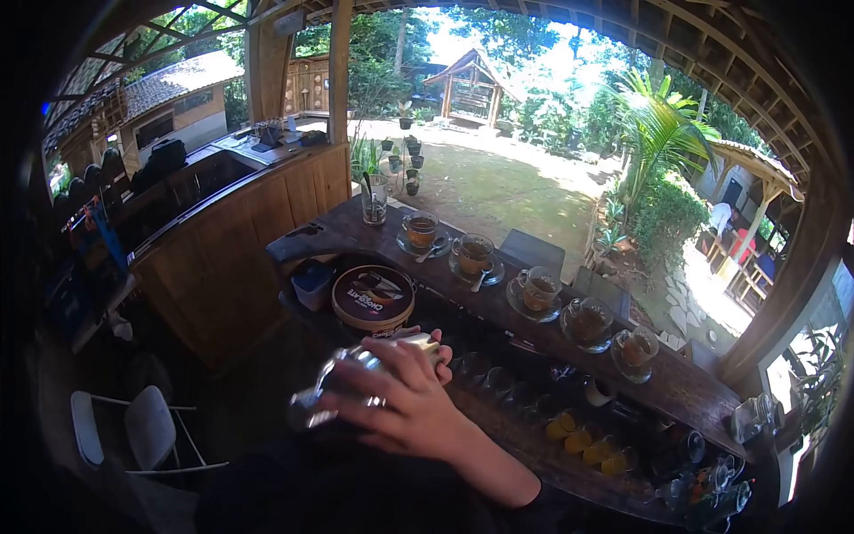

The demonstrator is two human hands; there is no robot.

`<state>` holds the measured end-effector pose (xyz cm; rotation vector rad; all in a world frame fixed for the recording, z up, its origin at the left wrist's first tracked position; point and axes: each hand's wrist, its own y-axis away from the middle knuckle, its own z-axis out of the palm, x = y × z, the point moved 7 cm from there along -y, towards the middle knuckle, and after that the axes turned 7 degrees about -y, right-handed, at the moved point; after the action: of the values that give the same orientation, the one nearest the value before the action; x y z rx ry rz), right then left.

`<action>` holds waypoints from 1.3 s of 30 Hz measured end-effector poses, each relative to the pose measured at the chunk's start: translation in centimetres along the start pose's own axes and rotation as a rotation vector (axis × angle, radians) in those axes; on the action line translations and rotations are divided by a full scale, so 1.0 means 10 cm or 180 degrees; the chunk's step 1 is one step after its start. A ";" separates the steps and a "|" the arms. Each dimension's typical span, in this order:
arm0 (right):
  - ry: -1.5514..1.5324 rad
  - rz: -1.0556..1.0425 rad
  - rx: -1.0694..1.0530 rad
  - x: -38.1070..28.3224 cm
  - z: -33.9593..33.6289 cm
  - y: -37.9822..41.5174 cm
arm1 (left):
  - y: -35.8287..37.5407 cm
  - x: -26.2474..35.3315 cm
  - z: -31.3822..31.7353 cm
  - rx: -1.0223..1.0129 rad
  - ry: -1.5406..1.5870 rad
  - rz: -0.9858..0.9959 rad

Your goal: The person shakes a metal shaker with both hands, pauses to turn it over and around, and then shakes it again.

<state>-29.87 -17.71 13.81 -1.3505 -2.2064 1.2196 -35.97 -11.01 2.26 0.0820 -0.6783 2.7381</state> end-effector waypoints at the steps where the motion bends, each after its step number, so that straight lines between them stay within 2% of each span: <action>1: -0.0136 0.0098 0.0295 0.02 -0.02 -0.01 | 0.03 0.01 -0.03 0.0065 -0.0046 -0.0013; 2: -0.0267 0.0188 0.0589 0.05 -0.04 -0.01 | 0.04 0.03 -0.02 0.0123 -0.0097 -0.0028; 4: 0.0261 -0.0638 0.0251 -0.24 -0.01 -0.02 | 0.06 0.06 0.00 0.0245 -0.0187 -0.0034; 5: 0.0477 -0.1008 0.0155 -0.41 0.02 -0.03 | 0.02 0.09 0.21 -0.0033 -0.0409 -0.0053; 6: 0.0424 -0.1269 0.0356 -0.52 0.08 -0.02 | 0.02 0.11 0.42 -0.0603 -0.0951 -0.0035; 8: 0.0414 -0.1349 0.0273 -0.61 0.07 -0.02 | -0.01 0.14 0.54 -0.0829 -0.1362 0.0091; 10: 0.0486 -0.1175 0.0287 -0.42 0.01 -0.01 | -0.08 0.14 0.33 -0.0447 -0.0865 -0.0129; 11: 0.0530 -0.0981 0.0293 -0.30 -0.03 -0.01 | -0.10 0.12 0.22 0.0096 -0.0408 -0.0014; 12: 0.0218 -0.0579 0.0315 -0.15 -0.07 -0.03 | -0.05 0.06 0.19 0.0445 -0.0188 0.0015; 13: -0.0033 -0.0252 0.0349 -0.04 -0.14 -0.07 | -0.04 0.03 0.23 0.0447 -0.0165 0.0006; 14: -0.0288 0.0076 0.0385 0.04 -0.18 -0.11 | -0.05 0.02 0.33 0.0215 -0.0345 0.0026; 16: 0.0266 -0.0661 0.0377 -0.25 -0.16 -0.18 | -0.07 0.09 0.53 -0.0259 -0.0735 0.0092; 18: 0.0227 -0.1232 0.0480 -0.65 -0.08 -0.22 | -0.07 0.13 0.74 -0.0711 -0.1113 0.0203; 19: 0.0284 -0.1141 0.0321 -0.73 -0.07 -0.22 | -0.07 0.13 0.93 -0.1115 -0.1395 0.0305; 20: 0.0353 -0.1053 0.0173 -0.76 -0.06 -0.22 | -0.12 0.18 0.90 -0.1114 -0.1398 0.0311; 22: 0.0384 -0.1289 0.0394 -0.47 -0.08 -0.25 | -0.20 0.30 0.67 -0.0987 -0.1201 0.0125; 23: 0.0445 -0.1018 0.0195 -0.21 -0.10 -0.26 | -0.24 0.38 0.37 -0.0040 -0.0612 -0.0066; 24: 0.0194 -0.0448 -0.0125 0.06 -0.12 -0.30 | -0.10 0.39 0.22 0.0838 -0.0102 0.0102; 26: -0.0170 0.0141 0.0519 0.39 -0.17 -0.30 | -0.09 0.37 0.22 0.0651 -0.0197 0.0038; 28: -0.0291 -0.0276 0.0318 0.16 -0.18 -0.34 | -0.17 0.42 0.27 0.0212 -0.0451 -0.0095; 29: 0.0400 -0.0808 0.0128 -0.05 -0.09 -0.28 | -0.19 0.43 0.29 -0.0007 -0.0568 -0.0152; 30: 0.0665 -0.1226 0.0181 -0.27 -0.08 -0.32 | -0.22 0.43 0.36 -0.0239 -0.0697 -0.0205; 31: 0.0636 -0.1432 0.0210 -0.33 -0.04 -0.30 | -0.22 0.44 0.51 -0.0675 -0.1088 -0.0004; 33: 0.0613 -0.1657 0.0241 -0.32 -0.02 -0.26 | -0.24 0.51 0.47 -0.0528 -0.1058 -0.0016; 34: 0.0577 -0.1340 0.0175 -0.13 -0.03 -0.24 | -0.25 0.57 0.29 -0.0328 -0.0879 -0.0115; 35: 0.0530 -0.1012 0.0104 0.05 -0.04 -0.21 | -0.17 0.58 0.10 0.0169 -0.0529 -0.0119; 36: -0.0181 -0.0539 0.0052 0.27 -0.11 -0.25 | -0.07 0.54 -0.07 0.0296 -0.0100 0.0104; 38: -0.0747 -0.0134 0.0623 0.47 -0.15 -0.28 | 0.00 0.57 -0.11 0.0211 -0.0175 0.0132; 39: -0.0828 -0.0033 0.0698 0.48 -0.14 -0.29 | 0.00 0.56 -0.03 0.0122 -0.0243 0.0137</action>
<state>-33.28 -13.55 16.07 -1.1484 -2.1592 1.6605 -41.25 -9.23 2.71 0.1838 -0.6553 2.8022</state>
